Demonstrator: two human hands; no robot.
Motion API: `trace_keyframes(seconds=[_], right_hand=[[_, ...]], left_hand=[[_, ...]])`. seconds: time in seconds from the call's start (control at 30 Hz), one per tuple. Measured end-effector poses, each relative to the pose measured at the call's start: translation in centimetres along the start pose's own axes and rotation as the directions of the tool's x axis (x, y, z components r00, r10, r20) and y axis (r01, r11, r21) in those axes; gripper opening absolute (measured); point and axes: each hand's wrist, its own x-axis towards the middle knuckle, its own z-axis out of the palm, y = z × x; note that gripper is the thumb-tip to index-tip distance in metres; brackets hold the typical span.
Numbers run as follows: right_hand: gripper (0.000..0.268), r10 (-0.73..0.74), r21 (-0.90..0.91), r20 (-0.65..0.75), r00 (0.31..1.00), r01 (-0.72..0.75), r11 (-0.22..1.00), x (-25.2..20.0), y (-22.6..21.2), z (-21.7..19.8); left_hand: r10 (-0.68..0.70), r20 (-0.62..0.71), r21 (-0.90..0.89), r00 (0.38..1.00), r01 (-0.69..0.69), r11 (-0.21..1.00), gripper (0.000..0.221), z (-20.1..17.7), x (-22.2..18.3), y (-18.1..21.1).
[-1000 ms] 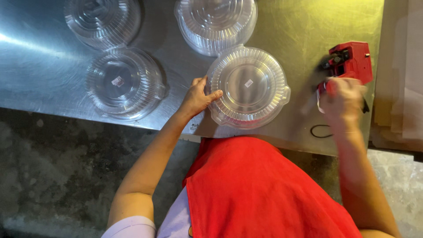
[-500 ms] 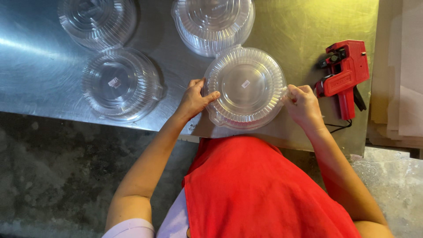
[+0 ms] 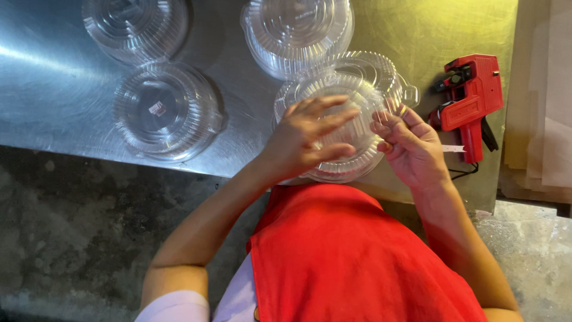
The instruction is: The person separates plastic containers and lids on a metal surface, then uses a red labeling tool to apply stickers to the lids.
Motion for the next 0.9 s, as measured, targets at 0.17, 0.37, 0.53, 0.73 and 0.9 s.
trace_keyframes(seconds=[0.17,0.37,0.53,0.73,0.9], right_hand=[[0.032,-0.084,0.063,0.002,0.996,0.084,0.994,1.6,1.6,-0.2],[0.040,-0.136,0.085,0.033,0.990,0.133,0.987,2.1,2.2,0.4],[0.041,-0.158,0.115,0.019,0.987,0.155,0.981,2.2,2.3,1.8],[0.032,-0.088,0.122,-0.059,0.994,0.095,0.988,0.9,1.6,4.3],[0.019,-0.127,0.011,-0.200,0.972,0.131,0.991,-0.8,3.7,2.4]], left_hand=[[0.168,-0.024,0.311,0.985,-0.153,0.938,0.054,-0.3,2.4,2.9],[0.091,-0.040,0.233,0.995,-0.079,0.969,0.050,-1.0,2.9,3.5],[0.094,-0.078,0.204,0.993,-0.076,0.976,0.049,-0.8,2.8,3.4],[0.164,-0.082,0.317,0.983,-0.130,0.939,0.047,1.2,1.9,3.3],[0.161,-0.111,0.326,0.981,-0.117,0.938,0.050,4.3,-0.1,3.4]])
